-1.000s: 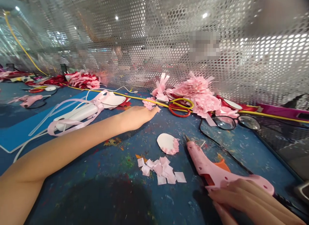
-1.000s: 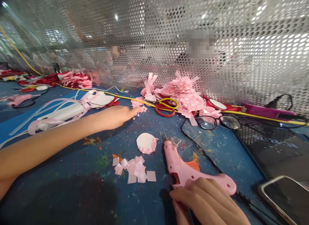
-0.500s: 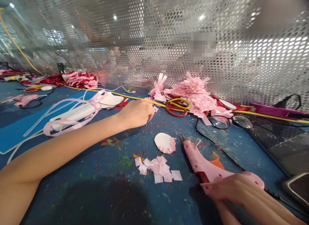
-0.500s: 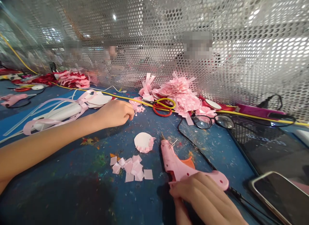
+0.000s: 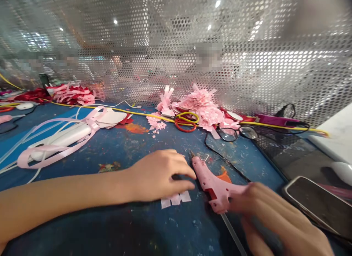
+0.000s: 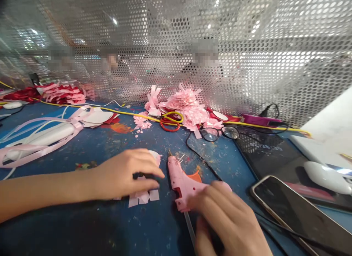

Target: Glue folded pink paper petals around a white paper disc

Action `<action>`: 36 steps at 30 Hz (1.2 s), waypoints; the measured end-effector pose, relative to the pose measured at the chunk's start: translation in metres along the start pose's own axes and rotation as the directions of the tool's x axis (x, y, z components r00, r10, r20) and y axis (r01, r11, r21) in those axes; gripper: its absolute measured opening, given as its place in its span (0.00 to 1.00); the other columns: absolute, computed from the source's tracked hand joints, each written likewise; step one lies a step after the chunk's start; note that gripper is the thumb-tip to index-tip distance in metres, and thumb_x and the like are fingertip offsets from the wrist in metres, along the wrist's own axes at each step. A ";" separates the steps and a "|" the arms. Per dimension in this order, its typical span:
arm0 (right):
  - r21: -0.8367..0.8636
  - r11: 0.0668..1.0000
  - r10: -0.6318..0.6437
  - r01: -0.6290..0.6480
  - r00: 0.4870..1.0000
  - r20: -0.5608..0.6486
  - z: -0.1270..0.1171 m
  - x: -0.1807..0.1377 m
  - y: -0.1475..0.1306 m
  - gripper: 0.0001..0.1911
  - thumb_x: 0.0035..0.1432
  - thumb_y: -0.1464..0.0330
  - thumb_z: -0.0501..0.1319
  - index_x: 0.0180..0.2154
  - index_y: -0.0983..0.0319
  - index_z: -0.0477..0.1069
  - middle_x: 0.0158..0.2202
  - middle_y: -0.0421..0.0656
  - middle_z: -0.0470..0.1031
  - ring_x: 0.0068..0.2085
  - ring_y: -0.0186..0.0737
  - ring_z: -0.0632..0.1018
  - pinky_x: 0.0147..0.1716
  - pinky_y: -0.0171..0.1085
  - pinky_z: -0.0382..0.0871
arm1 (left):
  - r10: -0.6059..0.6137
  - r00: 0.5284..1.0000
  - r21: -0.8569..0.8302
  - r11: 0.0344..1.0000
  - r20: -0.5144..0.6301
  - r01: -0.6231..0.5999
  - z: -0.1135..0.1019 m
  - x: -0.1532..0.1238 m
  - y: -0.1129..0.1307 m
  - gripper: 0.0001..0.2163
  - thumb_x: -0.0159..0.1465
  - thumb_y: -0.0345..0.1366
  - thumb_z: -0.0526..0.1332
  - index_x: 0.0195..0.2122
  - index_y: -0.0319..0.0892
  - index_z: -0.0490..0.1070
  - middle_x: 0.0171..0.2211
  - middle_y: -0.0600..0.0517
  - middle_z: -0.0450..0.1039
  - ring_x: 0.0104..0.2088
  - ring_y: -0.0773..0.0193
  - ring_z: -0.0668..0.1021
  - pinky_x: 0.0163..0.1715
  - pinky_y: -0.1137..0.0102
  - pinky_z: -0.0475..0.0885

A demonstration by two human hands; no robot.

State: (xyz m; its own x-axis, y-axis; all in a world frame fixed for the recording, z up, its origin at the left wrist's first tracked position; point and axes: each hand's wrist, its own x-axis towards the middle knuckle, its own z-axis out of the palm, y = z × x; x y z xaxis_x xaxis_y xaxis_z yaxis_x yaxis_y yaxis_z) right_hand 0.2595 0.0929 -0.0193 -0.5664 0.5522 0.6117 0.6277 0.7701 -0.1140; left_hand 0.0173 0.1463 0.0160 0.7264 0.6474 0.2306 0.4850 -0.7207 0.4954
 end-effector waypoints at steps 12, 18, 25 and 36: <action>-0.179 0.975 0.176 -0.134 0.954 0.244 0.003 0.010 0.015 0.24 0.44 0.78 0.52 0.46 0.61 0.65 0.46 0.47 0.72 0.45 0.46 0.73 0.45 0.50 0.68 | -0.036 0.996 -0.034 0.999 0.077 0.039 0.023 -0.012 0.001 0.05 0.63 0.32 0.59 0.30 0.41 0.69 0.30 0.53 0.70 0.35 0.65 0.71 0.36 0.71 0.65; -0.078 0.959 0.282 -0.274 0.949 0.140 0.000 0.007 0.014 0.13 0.49 0.75 0.54 0.40 0.59 0.60 0.39 0.46 0.69 0.33 0.38 0.73 0.28 0.36 0.69 | -0.181 0.978 -0.352 0.926 -0.099 0.136 0.028 -0.017 -0.004 0.03 0.60 0.33 0.62 0.29 0.41 0.72 0.26 0.55 0.73 0.26 0.70 0.71 0.26 0.77 0.65; -0.003 0.961 0.274 -0.277 0.950 0.151 0.002 0.003 0.017 0.13 0.51 0.74 0.55 0.40 0.58 0.60 0.39 0.44 0.68 0.32 0.37 0.73 0.27 0.35 0.68 | -0.427 0.903 -0.664 0.687 -0.041 0.295 0.030 -0.014 -0.006 0.05 0.53 0.35 0.67 0.24 0.41 0.76 0.20 0.55 0.73 0.19 0.72 0.70 0.18 0.79 0.63; 0.077 0.963 0.244 -0.258 0.958 0.153 -0.003 0.005 0.015 0.09 0.58 0.71 0.54 0.43 0.59 0.61 0.39 0.46 0.70 0.36 0.37 0.75 0.31 0.34 0.71 | -0.526 0.845 -0.848 0.487 -0.093 0.210 0.031 -0.007 -0.010 0.09 0.55 0.32 0.66 0.37 0.42 0.70 0.31 0.54 0.76 0.33 0.68 0.80 0.32 0.78 0.74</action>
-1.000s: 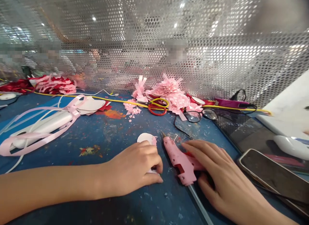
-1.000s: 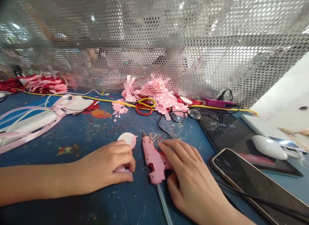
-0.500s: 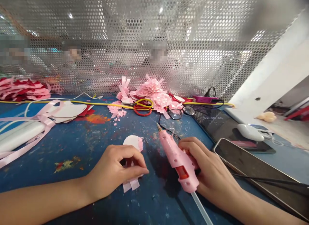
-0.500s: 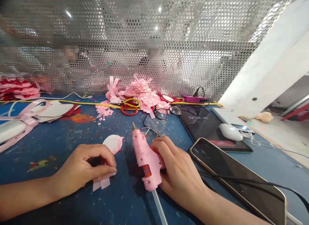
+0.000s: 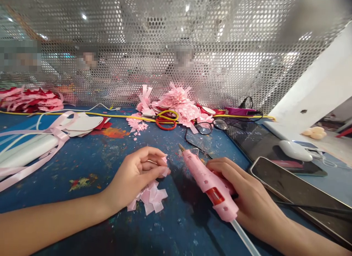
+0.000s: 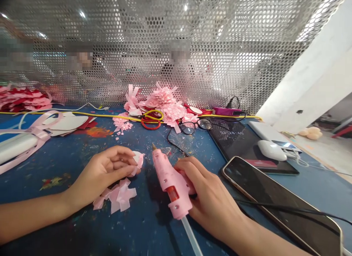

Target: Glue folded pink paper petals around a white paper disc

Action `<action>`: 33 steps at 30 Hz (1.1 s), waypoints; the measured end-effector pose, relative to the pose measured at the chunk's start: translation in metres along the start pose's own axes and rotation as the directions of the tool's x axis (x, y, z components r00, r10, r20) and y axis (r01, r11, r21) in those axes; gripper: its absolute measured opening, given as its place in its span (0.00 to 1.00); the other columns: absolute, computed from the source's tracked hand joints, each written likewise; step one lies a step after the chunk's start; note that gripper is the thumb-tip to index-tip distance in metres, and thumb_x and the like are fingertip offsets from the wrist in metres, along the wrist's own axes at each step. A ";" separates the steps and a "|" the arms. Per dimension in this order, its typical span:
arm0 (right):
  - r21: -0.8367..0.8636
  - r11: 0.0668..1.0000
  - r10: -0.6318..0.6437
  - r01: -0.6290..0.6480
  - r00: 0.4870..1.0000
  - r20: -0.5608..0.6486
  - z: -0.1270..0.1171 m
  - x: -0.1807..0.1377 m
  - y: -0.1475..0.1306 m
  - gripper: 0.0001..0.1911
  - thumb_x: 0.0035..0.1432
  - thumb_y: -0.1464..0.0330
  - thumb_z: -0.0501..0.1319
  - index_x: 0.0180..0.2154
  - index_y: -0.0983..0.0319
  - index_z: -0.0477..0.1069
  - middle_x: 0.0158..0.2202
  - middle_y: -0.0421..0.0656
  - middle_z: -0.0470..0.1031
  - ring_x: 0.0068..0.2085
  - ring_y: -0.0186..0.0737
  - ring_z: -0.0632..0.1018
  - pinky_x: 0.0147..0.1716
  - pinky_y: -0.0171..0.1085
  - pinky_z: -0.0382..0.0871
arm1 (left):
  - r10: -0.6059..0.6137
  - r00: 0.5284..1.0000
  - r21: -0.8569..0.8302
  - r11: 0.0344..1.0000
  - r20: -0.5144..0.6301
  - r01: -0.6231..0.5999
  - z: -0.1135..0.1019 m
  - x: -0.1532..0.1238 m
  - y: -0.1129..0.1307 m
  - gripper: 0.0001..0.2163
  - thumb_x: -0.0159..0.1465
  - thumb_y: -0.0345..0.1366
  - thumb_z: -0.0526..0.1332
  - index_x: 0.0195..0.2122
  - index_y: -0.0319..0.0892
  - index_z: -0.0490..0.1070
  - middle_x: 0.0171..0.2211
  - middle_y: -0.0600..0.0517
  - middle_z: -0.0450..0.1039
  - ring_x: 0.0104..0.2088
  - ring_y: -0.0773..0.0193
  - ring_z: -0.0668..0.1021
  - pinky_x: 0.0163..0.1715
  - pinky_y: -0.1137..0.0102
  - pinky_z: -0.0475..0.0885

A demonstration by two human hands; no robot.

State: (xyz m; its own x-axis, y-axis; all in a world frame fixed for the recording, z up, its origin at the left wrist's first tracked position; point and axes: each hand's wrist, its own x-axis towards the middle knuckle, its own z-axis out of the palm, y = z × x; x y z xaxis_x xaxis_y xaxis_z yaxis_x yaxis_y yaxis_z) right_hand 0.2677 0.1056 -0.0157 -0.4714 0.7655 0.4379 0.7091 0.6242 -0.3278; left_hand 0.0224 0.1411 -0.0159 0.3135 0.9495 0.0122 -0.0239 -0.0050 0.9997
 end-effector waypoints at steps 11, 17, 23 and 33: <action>0.101 0.988 -0.111 0.120 0.990 -0.092 0.005 -0.006 -0.002 0.13 0.67 0.63 0.43 0.46 0.57 0.62 0.35 0.45 0.69 0.35 0.36 0.73 0.32 0.34 0.68 | 0.021 0.991 -0.025 0.999 -0.130 -0.024 -0.005 0.003 0.001 0.18 0.57 0.33 0.65 0.42 0.45 0.56 0.32 0.54 0.79 0.27 0.71 0.78 0.28 0.79 0.71; 0.019 0.994 -0.109 0.111 0.991 -0.080 0.009 -0.010 -0.006 0.16 0.68 0.61 0.40 0.39 0.56 0.64 0.29 0.42 0.67 0.27 0.36 0.70 0.23 0.36 0.63 | 0.002 0.991 -0.052 0.999 -0.133 -0.009 -0.003 0.003 0.003 0.17 0.56 0.33 0.65 0.39 0.44 0.56 0.31 0.54 0.79 0.28 0.70 0.79 0.29 0.78 0.72; -0.034 0.989 -0.146 0.145 0.988 -0.044 0.009 -0.011 -0.004 0.16 0.68 0.64 0.39 0.39 0.58 0.63 0.27 0.41 0.66 0.24 0.35 0.68 0.22 0.36 0.61 | 0.002 0.990 -0.017 1.000 -0.141 -0.005 -0.001 0.002 0.007 0.17 0.55 0.31 0.65 0.37 0.44 0.55 0.28 0.57 0.76 0.27 0.71 0.78 0.28 0.78 0.72; -0.056 0.988 -0.141 0.144 0.989 0.052 0.006 -0.010 -0.007 0.12 0.68 0.68 0.42 0.38 0.58 0.61 0.27 0.40 0.65 0.25 0.35 0.69 0.23 0.35 0.62 | -0.007 0.993 -0.003 1.000 -0.121 0.007 0.000 -0.001 0.006 0.17 0.55 0.31 0.65 0.37 0.44 0.54 0.28 0.56 0.75 0.25 0.70 0.78 0.26 0.77 0.73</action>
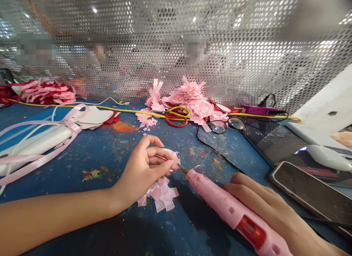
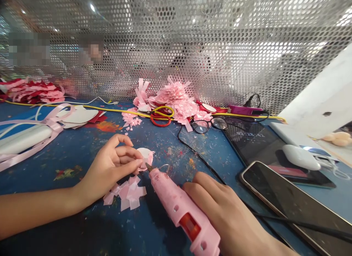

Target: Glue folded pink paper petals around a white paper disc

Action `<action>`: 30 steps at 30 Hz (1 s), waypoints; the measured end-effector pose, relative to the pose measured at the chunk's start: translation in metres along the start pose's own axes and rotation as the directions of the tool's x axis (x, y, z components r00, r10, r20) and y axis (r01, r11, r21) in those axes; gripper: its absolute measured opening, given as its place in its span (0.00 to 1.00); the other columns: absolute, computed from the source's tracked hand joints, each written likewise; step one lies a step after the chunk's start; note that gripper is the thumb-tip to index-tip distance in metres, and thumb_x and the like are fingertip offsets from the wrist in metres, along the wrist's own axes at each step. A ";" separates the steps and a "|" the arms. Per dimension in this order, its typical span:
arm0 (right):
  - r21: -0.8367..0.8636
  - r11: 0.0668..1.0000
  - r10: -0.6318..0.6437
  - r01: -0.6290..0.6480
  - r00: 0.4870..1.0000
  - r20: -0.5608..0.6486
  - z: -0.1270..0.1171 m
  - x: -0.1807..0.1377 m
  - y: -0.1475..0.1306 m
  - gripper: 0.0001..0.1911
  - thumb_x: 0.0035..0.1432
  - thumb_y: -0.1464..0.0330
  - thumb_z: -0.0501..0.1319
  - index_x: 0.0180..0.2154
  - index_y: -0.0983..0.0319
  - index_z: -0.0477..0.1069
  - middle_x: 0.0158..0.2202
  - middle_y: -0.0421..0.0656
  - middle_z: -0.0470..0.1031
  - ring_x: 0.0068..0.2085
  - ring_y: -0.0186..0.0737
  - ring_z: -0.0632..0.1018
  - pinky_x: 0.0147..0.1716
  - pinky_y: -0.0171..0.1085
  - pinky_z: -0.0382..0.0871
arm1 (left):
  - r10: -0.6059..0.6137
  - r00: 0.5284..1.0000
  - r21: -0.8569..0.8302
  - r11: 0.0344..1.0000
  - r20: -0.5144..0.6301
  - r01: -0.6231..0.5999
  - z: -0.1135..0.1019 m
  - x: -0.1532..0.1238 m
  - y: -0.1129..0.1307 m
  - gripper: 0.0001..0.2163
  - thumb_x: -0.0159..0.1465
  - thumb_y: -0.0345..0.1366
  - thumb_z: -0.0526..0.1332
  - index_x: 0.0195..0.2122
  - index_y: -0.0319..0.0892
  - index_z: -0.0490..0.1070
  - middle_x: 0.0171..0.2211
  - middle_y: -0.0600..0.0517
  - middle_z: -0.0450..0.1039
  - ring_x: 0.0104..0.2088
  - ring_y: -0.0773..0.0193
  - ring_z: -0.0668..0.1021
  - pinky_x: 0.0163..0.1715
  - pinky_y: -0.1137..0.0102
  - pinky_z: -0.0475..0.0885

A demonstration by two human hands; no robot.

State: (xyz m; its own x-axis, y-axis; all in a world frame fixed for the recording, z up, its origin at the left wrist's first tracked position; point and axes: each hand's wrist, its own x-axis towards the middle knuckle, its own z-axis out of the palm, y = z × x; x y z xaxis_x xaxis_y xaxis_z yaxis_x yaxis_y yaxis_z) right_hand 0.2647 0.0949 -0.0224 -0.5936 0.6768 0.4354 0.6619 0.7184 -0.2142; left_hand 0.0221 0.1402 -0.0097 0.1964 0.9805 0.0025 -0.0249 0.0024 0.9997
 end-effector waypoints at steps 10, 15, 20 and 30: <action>-0.029 0.998 -0.060 0.060 0.998 -0.003 -0.001 0.005 0.005 0.10 0.66 0.69 0.44 0.38 0.58 0.63 0.27 0.41 0.68 0.25 0.34 0.71 0.23 0.33 0.66 | 0.014 1.000 0.018 1.000 0.005 -0.014 0.000 -0.001 -0.001 0.17 0.55 0.33 0.65 0.35 0.44 0.53 0.29 0.56 0.75 0.25 0.70 0.77 0.22 0.79 0.70; -0.190 0.978 0.083 -0.089 0.996 -0.039 -0.002 0.012 0.009 0.11 0.56 0.66 0.54 0.42 0.60 0.63 0.38 0.48 0.71 0.35 0.44 0.75 0.28 0.40 0.72 | 0.050 0.999 -0.016 0.999 0.002 -0.050 -0.001 -0.001 -0.001 0.16 0.55 0.30 0.64 0.34 0.44 0.53 0.28 0.57 0.74 0.25 0.70 0.77 0.21 0.79 0.70; -0.111 0.982 0.137 -0.151 0.983 -0.126 -0.004 0.012 0.001 0.21 0.49 0.71 0.54 0.47 0.60 0.62 0.46 0.51 0.67 0.46 0.52 0.71 0.42 0.54 0.69 | 0.031 0.994 -0.139 0.990 0.102 -0.016 0.010 -0.014 0.001 0.17 0.54 0.27 0.64 0.33 0.45 0.53 0.26 0.58 0.74 0.24 0.72 0.76 0.23 0.79 0.71; 0.251 0.968 0.003 0.015 0.998 -0.071 -0.005 0.016 -0.034 0.10 0.55 0.74 0.60 0.41 0.60 0.68 0.33 0.41 0.76 0.33 0.34 0.76 0.34 0.34 0.72 | -0.098 0.953 -0.151 0.978 0.288 0.146 0.025 -0.037 -0.002 0.19 0.54 0.26 0.65 0.33 0.45 0.52 0.26 0.59 0.75 0.23 0.76 0.74 0.25 0.82 0.69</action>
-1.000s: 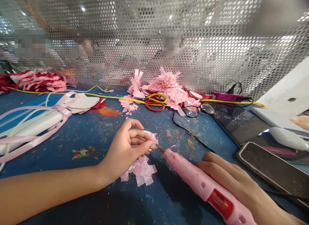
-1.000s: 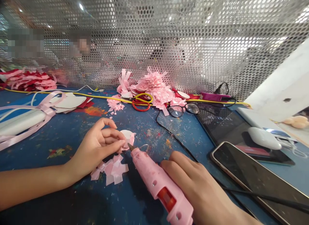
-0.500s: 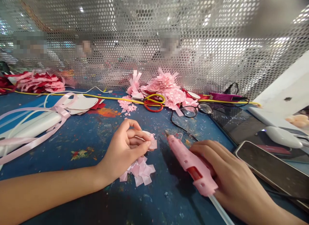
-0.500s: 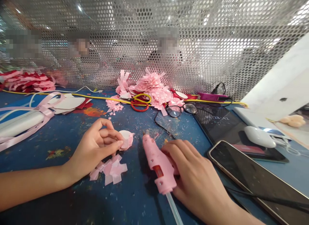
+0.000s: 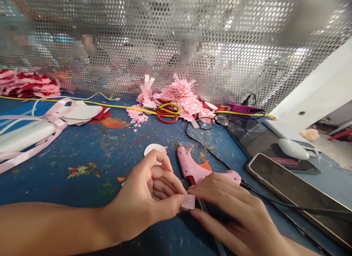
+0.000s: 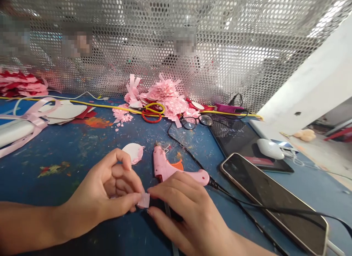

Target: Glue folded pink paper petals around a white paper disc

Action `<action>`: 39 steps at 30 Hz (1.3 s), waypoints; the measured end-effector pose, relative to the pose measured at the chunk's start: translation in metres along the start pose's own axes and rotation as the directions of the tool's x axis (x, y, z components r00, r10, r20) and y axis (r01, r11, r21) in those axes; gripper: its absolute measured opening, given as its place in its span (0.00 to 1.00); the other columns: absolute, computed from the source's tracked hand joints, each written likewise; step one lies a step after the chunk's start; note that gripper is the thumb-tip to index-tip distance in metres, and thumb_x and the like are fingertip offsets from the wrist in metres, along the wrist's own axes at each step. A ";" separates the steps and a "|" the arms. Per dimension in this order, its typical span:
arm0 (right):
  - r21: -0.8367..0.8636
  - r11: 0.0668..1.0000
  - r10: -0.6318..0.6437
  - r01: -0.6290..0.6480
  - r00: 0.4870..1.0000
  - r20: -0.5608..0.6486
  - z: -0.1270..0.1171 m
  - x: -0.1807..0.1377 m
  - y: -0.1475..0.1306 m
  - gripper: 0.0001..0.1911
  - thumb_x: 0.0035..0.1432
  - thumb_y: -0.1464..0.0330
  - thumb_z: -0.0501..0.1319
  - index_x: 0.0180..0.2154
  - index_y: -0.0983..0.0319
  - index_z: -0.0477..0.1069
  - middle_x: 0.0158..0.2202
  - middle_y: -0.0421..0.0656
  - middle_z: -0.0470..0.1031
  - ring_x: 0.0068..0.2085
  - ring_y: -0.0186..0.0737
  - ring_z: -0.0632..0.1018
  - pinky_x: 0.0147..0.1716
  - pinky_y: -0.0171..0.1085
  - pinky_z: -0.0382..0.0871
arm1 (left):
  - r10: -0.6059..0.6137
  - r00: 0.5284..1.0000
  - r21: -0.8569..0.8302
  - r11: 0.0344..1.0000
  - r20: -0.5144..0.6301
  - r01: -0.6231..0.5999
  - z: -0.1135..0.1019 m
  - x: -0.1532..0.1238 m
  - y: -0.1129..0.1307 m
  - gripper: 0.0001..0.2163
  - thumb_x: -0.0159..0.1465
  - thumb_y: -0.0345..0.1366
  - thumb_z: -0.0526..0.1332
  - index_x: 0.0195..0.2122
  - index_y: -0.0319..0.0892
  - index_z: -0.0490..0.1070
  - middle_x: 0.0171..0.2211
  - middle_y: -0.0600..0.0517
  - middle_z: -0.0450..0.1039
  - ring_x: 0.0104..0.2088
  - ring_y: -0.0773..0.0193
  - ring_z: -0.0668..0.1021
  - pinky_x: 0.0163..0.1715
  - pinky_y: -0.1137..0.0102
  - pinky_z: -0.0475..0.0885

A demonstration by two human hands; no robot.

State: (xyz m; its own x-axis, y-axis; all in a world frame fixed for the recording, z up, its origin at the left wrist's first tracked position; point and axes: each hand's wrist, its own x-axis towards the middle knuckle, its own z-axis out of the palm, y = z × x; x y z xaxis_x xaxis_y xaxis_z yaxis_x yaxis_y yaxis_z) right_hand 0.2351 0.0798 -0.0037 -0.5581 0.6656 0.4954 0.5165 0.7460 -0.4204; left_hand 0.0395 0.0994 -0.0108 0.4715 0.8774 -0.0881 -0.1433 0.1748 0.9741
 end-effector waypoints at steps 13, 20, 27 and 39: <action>-0.030 0.996 -0.084 0.082 0.992 -0.091 0.003 0.000 0.001 0.07 0.56 0.73 0.62 0.39 0.61 0.70 0.31 0.39 0.78 0.31 0.31 0.76 0.32 0.33 0.71 | -0.033 0.999 0.048 0.998 0.036 0.031 0.001 0.001 -0.002 0.18 0.53 0.26 0.65 0.33 0.45 0.53 0.27 0.58 0.76 0.23 0.75 0.75 0.25 0.81 0.70; -0.031 0.997 -0.079 0.076 0.994 -0.080 0.004 -0.007 0.004 0.14 0.55 0.76 0.61 0.44 0.59 0.66 0.34 0.39 0.77 0.34 0.32 0.77 0.35 0.34 0.71 | -0.062 0.998 0.035 0.997 -0.011 0.063 0.003 0.002 0.000 0.21 0.49 0.25 0.67 0.32 0.45 0.51 0.26 0.58 0.76 0.21 0.75 0.74 0.22 0.82 0.67; -0.008 0.989 -0.150 0.150 0.989 -0.005 -0.001 -0.010 0.006 0.15 0.55 0.82 0.56 0.42 0.61 0.68 0.37 0.42 0.76 0.38 0.34 0.76 0.39 0.35 0.70 | -0.073 0.997 0.017 0.997 -0.015 0.073 0.003 0.002 0.000 0.23 0.48 0.25 0.68 0.32 0.45 0.52 0.26 0.58 0.76 0.22 0.74 0.74 0.23 0.80 0.69; 0.007 0.987 -0.162 0.164 0.983 -0.087 0.000 -0.003 0.001 0.11 0.54 0.82 0.58 0.37 0.65 0.71 0.34 0.43 0.76 0.37 0.33 0.75 0.37 0.32 0.72 | -0.061 0.998 0.078 0.995 0.022 0.059 0.001 0.001 -0.002 0.19 0.52 0.26 0.65 0.32 0.45 0.52 0.27 0.57 0.76 0.22 0.74 0.75 0.24 0.80 0.69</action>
State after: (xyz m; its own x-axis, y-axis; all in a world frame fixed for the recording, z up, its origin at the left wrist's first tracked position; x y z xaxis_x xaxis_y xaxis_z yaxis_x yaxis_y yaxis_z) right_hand 0.2370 0.0783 -0.0060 -0.5757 0.5312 0.6216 0.4140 0.8449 -0.3387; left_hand 0.0410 0.0999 -0.0130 0.4981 0.8553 -0.1427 -0.0466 0.1907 0.9806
